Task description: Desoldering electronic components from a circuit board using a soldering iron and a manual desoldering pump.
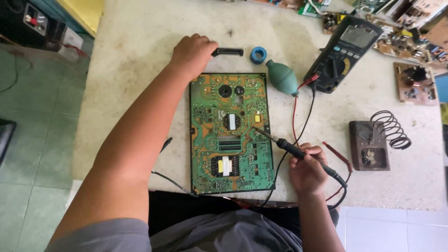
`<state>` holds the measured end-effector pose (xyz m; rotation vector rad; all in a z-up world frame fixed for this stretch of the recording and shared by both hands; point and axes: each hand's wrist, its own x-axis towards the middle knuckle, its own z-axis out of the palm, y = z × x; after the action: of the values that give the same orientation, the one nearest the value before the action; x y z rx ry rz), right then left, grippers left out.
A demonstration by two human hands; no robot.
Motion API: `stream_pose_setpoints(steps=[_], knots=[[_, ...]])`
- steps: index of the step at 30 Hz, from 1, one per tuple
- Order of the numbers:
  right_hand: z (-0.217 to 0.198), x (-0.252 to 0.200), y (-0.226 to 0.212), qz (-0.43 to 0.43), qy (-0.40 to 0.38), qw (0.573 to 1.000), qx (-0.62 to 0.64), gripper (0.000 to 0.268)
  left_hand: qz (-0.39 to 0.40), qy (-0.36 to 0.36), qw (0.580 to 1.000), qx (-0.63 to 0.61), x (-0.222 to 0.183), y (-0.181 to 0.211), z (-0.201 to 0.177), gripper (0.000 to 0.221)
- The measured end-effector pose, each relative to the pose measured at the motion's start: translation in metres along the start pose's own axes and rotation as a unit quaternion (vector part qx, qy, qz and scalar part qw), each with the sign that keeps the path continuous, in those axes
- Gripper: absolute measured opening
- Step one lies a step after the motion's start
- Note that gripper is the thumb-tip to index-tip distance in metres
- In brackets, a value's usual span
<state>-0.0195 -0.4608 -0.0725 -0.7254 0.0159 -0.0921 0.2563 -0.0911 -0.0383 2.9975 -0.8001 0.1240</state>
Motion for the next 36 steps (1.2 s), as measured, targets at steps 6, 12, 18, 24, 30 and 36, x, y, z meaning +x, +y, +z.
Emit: stream_pose_setpoints(steps=[6, 12, 18, 24, 30, 36], knots=[[0.008, 0.003, 0.000, -0.006, -0.015, 1.000, -0.003, 0.014, 0.008, -0.035, 0.999, -0.017, 0.023, 0.003, -0.010, 0.043], [0.008, 0.003, -0.001, -0.002, -0.004, 1.000, -0.004, 0.013, 0.087, 0.030, 0.989, -0.111, 0.047, 0.051, -0.033, 0.027], [0.002, 0.001, 0.001, 0.004, 0.023, 0.999, -0.026, 0.011, 0.083, -0.058, 0.995, 0.000, 0.080, 0.088, 0.007, 0.014], [0.001, 0.003, 0.001, -0.002, 0.012, 1.000, -0.019, 0.012, 0.025, -0.065, 0.995, -0.068, 0.074, 0.089, -0.034, 0.029], [-0.002, 0.001, 0.000, 0.007, 0.029, 0.999, -0.031, 0.011, -0.024, 0.094, 0.925, -0.367, 0.037, 0.056, -0.071, 0.030], [-0.001, 0.002, 0.001, 0.000, 0.038, 0.999, -0.027, 0.007, -0.092, 0.115, 0.743, -0.653, -0.086, 0.049, -0.152, 0.029]])
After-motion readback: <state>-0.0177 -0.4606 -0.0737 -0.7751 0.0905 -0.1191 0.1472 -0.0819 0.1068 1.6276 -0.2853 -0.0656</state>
